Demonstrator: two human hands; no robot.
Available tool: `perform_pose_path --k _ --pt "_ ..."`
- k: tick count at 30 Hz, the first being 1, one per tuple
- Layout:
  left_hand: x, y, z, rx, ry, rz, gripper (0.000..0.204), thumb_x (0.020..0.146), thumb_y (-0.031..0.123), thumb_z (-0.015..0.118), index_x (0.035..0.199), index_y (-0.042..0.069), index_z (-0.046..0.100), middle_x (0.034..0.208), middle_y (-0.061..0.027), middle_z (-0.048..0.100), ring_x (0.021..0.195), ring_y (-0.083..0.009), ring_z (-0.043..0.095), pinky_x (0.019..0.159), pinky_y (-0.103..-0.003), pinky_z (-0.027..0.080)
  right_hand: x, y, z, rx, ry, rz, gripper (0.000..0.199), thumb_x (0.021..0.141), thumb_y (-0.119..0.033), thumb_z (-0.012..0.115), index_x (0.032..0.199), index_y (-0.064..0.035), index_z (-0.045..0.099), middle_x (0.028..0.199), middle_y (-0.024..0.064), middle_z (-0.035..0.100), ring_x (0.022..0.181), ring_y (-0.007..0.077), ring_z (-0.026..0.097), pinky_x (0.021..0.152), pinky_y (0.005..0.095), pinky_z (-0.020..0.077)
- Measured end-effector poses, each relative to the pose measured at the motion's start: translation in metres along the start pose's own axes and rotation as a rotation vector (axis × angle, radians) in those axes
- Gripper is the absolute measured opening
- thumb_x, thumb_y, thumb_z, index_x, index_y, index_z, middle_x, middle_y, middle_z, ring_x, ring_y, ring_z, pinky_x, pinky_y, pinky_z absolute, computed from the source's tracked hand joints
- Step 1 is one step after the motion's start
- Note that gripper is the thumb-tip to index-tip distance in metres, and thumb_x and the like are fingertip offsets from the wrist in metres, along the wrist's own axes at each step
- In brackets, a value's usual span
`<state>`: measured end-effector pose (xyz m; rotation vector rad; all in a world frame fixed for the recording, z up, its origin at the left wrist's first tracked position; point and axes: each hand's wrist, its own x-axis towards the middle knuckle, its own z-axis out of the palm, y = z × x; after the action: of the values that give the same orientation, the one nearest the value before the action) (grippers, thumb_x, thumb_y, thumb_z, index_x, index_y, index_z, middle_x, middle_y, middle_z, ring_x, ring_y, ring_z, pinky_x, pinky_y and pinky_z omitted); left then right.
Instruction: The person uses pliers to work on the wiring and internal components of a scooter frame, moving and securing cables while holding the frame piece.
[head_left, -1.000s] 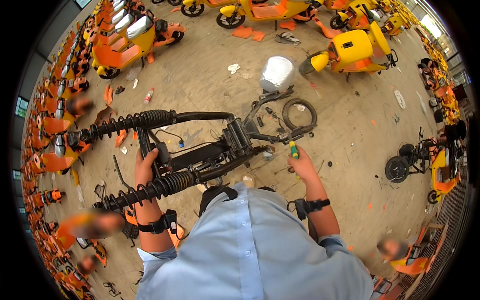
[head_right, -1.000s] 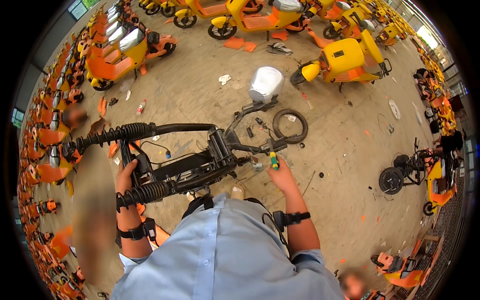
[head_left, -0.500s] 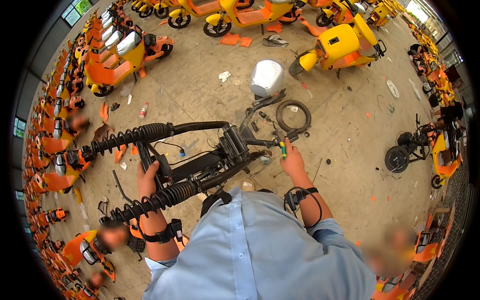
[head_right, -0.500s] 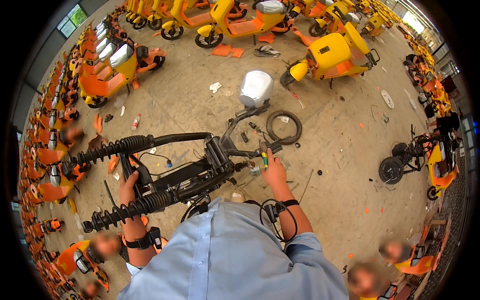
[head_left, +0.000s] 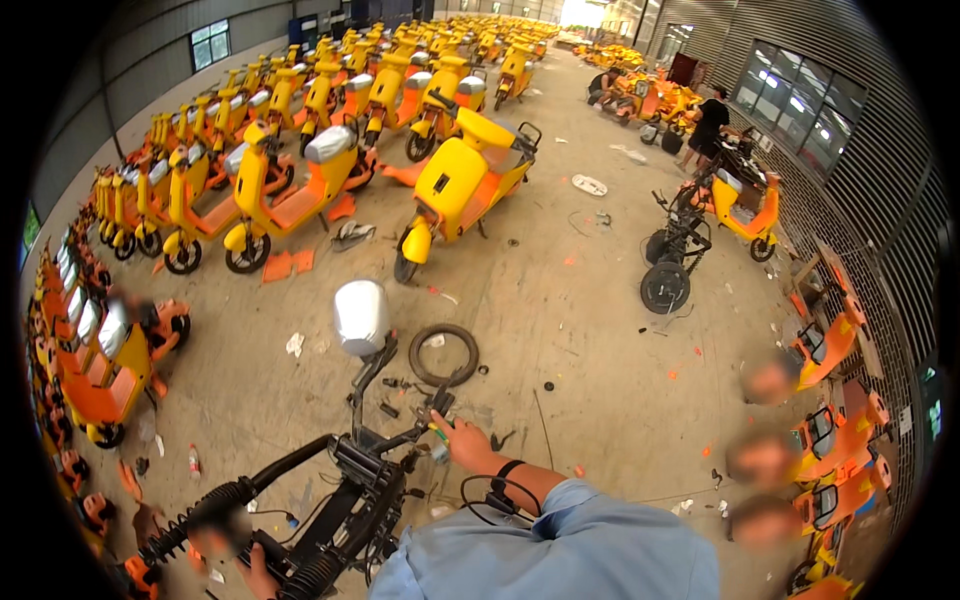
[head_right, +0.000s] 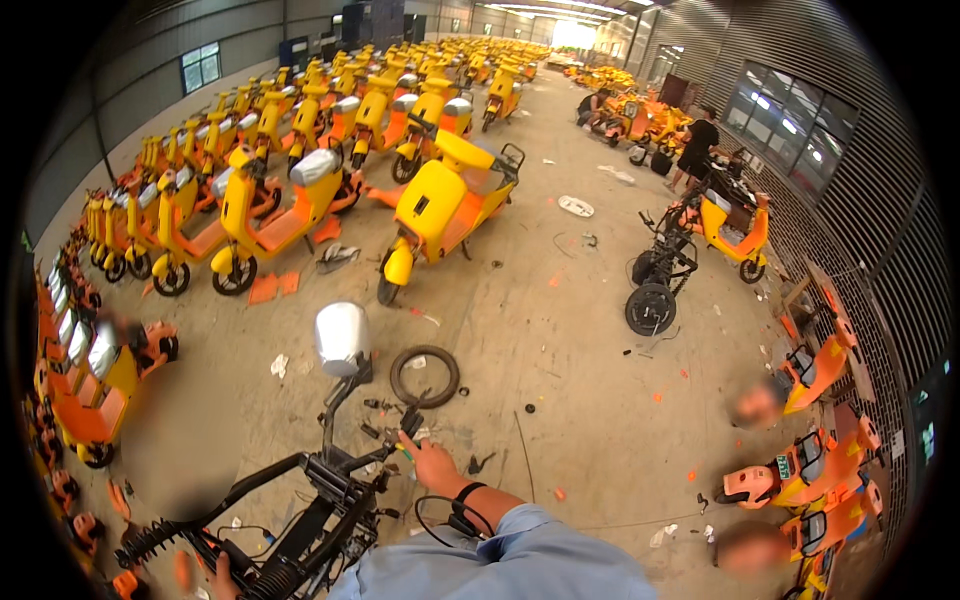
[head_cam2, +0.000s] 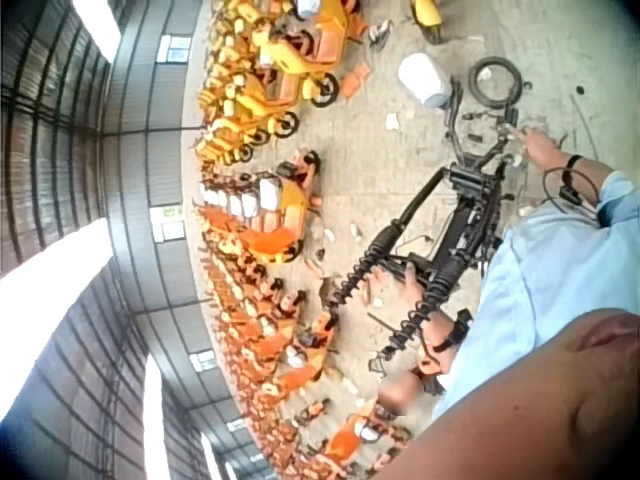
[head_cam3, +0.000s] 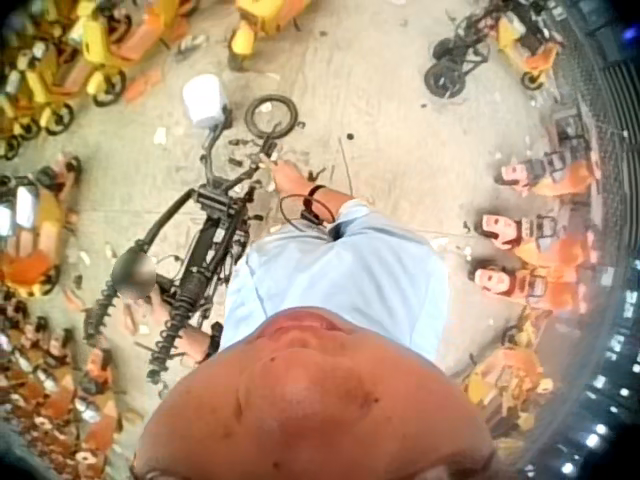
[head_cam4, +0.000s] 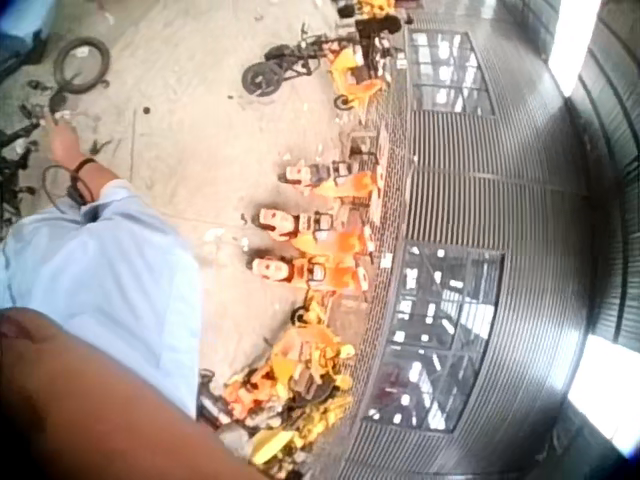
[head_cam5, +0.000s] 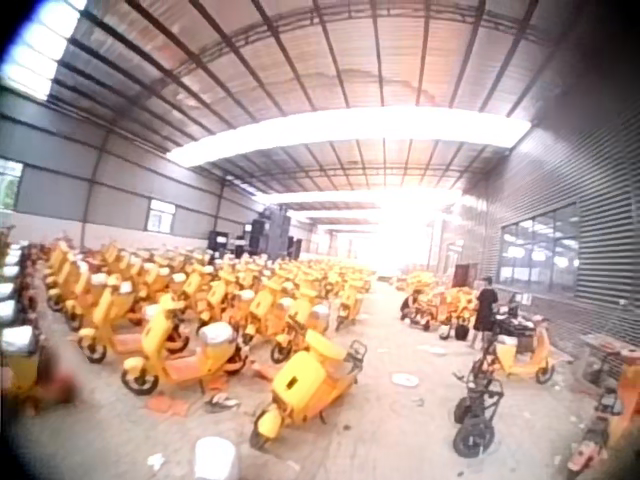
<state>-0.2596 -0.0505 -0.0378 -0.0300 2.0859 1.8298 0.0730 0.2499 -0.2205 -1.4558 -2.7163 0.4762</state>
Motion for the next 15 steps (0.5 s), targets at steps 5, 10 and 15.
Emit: perform_pose_path --k 5,10,15 --pt "0.003 0.013 0.018 0.064 -0.004 0.003 0.071 0.079 0.024 0.072 0.141 0.008 0.039 0.103 -0.0118 0.062 0.077 -0.0232 0.063 0.052 -0.037 0.053 0.007 -0.007 0.000 0.043 -0.017 -0.012 0.084 0.087 -0.008 0.061 0.156 -0.0237 0.016 0.107 0.0237 0.056 0.086 0.0393 0.058 0.072 0.0458 0.0505" --pt "0.010 0.016 0.023 0.090 -0.020 0.019 0.071 0.080 0.023 0.071 0.141 0.008 0.039 0.102 -0.0122 0.062 0.075 -0.0233 0.063 0.051 -0.037 0.052 0.006 -0.006 -0.006 0.165 -0.062 0.024 0.088 0.083 -0.004 0.060 0.155 -0.0308 0.017 0.110 0.0213 0.054 0.090 0.0412 0.057 0.075 0.0480 0.0494" --pt "0.021 0.009 0.018 0.083 -0.041 0.045 0.071 0.080 0.022 0.071 0.141 0.008 0.038 0.102 -0.0126 0.061 0.073 -0.0234 0.063 0.050 -0.036 0.052 -0.001 -0.005 -0.008 0.188 -0.019 0.025 0.088 0.082 -0.001 0.057 0.154 -0.0333 0.019 0.110 0.0212 0.054 0.090 0.0410 0.058 0.073 0.0487 0.0496"
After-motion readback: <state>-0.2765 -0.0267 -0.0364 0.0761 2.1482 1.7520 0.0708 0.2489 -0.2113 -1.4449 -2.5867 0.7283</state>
